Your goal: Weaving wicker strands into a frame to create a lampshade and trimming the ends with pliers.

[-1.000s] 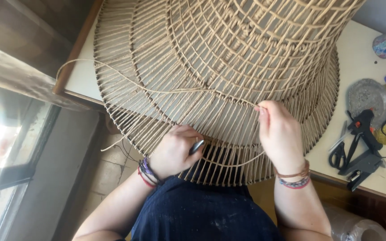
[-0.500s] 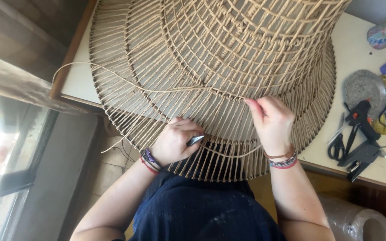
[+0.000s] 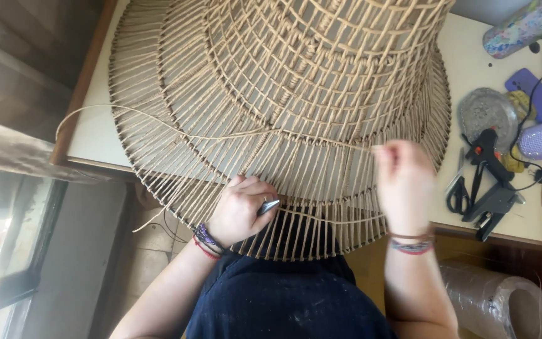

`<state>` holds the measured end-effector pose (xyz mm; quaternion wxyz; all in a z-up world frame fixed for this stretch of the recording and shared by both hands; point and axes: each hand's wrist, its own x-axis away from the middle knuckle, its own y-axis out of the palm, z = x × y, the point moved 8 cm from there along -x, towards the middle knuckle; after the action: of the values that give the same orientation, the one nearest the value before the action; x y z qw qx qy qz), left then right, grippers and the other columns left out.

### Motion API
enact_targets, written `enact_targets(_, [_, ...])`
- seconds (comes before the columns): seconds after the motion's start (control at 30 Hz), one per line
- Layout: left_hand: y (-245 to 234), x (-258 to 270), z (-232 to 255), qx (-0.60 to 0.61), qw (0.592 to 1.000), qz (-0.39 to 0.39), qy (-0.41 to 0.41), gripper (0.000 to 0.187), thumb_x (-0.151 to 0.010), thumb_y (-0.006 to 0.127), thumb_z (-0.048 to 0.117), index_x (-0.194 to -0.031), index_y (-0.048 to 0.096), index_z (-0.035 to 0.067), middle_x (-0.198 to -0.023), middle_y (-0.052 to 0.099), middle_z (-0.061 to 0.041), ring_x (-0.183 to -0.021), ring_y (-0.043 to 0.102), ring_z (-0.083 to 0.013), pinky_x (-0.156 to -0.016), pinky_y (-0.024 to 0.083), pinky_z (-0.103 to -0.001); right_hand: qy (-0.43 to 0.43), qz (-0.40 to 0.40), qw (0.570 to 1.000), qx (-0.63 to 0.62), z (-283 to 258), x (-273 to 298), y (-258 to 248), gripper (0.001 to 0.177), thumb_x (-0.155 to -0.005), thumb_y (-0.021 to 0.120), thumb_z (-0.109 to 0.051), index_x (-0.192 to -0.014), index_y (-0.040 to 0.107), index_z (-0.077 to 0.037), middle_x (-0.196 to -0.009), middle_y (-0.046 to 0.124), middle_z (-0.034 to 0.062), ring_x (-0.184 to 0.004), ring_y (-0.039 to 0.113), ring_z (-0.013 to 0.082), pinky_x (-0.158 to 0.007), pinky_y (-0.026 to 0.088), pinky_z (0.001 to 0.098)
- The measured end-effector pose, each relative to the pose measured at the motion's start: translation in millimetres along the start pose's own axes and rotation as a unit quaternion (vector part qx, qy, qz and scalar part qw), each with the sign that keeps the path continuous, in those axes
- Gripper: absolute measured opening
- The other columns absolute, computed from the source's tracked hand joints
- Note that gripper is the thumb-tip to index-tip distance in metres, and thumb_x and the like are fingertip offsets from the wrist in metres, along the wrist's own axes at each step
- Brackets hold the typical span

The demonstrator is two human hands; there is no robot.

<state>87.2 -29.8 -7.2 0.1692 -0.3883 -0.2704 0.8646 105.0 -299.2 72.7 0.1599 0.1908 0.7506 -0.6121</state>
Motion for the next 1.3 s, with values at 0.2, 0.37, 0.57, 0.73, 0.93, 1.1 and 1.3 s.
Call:
enact_targets(0.2, [15, 10, -9, -0.025, 0.999, 0.010, -0.019, 0.036, -0.100, 0.057, 0.035, -0.070, 0.063, 0.017, -0.084, 0.067, 0.003, -0.079, 0.061, -0.0173, -0.073, 0.038, -0.032, -0.086, -0.010, 0.981, -0.171, -62, -11, 34, 0.024, -0.098, 0.079, -0.021, -0.081, 0.069, -0.007, -0.064, 0.062, 0.0069, -0.060, 0.066, 0.0263, -0.057, 0.051, 0.0330])
enact_targets(0.37, [12, 8, -11, -0.015, 0.999, 0.007, -0.035, 0.032, -0.096, 0.061, 0.030, -0.069, 0.064, 0.014, -0.084, 0.068, 0.002, -0.079, 0.061, -0.0184, -0.071, 0.038, -0.032, 0.067, -0.031, 0.973, -0.219, 64, 5, 6, 0.025, -0.107, 0.078, -0.023, -0.085, 0.072, -0.012, -0.067, 0.064, 0.0025, -0.064, 0.059, 0.0151, -0.067, 0.046, 0.0255])
enact_targets(0.57, [12, 3, -3, -0.028, 0.999, 0.005, -0.026, 0.035, -0.098, 0.058, 0.033, -0.069, 0.063, 0.015, -0.082, 0.066, 0.002, -0.077, 0.060, -0.0192, -0.070, 0.036, -0.034, 0.002, -0.026, 0.994, -0.109, -13, 3, -14, 0.021, -0.105, 0.074, -0.024, -0.093, 0.072, -0.007, -0.073, 0.069, 0.0114, -0.070, 0.069, 0.0317, -0.068, 0.054, 0.0392])
enact_targets(0.73, [17, 5, -9, -0.040, 0.999, 0.015, -0.034, 0.035, -0.098, 0.059, 0.036, -0.070, 0.064, 0.015, -0.082, 0.066, 0.002, -0.077, 0.061, -0.0194, -0.070, 0.037, -0.035, -0.112, 0.030, 0.983, -0.143, -54, -3, 21, 0.022, -0.100, 0.074, -0.018, -0.081, 0.071, -0.008, -0.063, 0.064, 0.0040, -0.057, 0.063, 0.0189, -0.058, 0.052, 0.0260])
enact_targets(0.93, [16, 12, -18, -0.014, 0.999, 0.022, -0.042, 0.032, -0.095, 0.062, 0.033, -0.069, 0.064, 0.014, -0.081, 0.067, 0.001, -0.077, 0.062, -0.0205, -0.070, 0.039, -0.034, 0.085, 0.012, 0.976, -0.201, 77, 17, 1, 0.030, -0.112, 0.072, -0.019, -0.083, 0.070, -0.011, -0.065, 0.064, 0.0033, -0.060, 0.058, 0.0140, -0.065, 0.048, 0.0264])
enact_targets(1.1, [21, 12, -13, -0.031, 0.998, 0.013, -0.050, 0.033, -0.095, 0.063, 0.036, -0.068, 0.064, 0.016, -0.081, 0.066, 0.003, -0.077, 0.062, -0.0185, -0.070, 0.037, -0.034, -0.032, 0.009, 0.994, -0.100, -52, -7, -15, 0.022, -0.102, 0.074, -0.025, -0.090, 0.071, -0.008, -0.074, 0.070, 0.0078, -0.067, 0.069, 0.0245, -0.067, 0.058, 0.0324])
enact_targets(1.3, [25, 19, -21, -0.028, 0.998, 0.022, -0.052, 0.030, -0.095, 0.064, 0.036, -0.073, 0.067, 0.016, -0.084, 0.069, 0.003, -0.080, 0.064, -0.0182, -0.070, 0.040, -0.033, -0.001, 0.023, 0.956, -0.291, -20, -14, -8, 0.021, -0.099, 0.081, -0.018, -0.082, 0.072, -0.009, -0.066, 0.065, 0.0070, -0.059, 0.062, 0.0216, -0.065, 0.052, 0.0300])
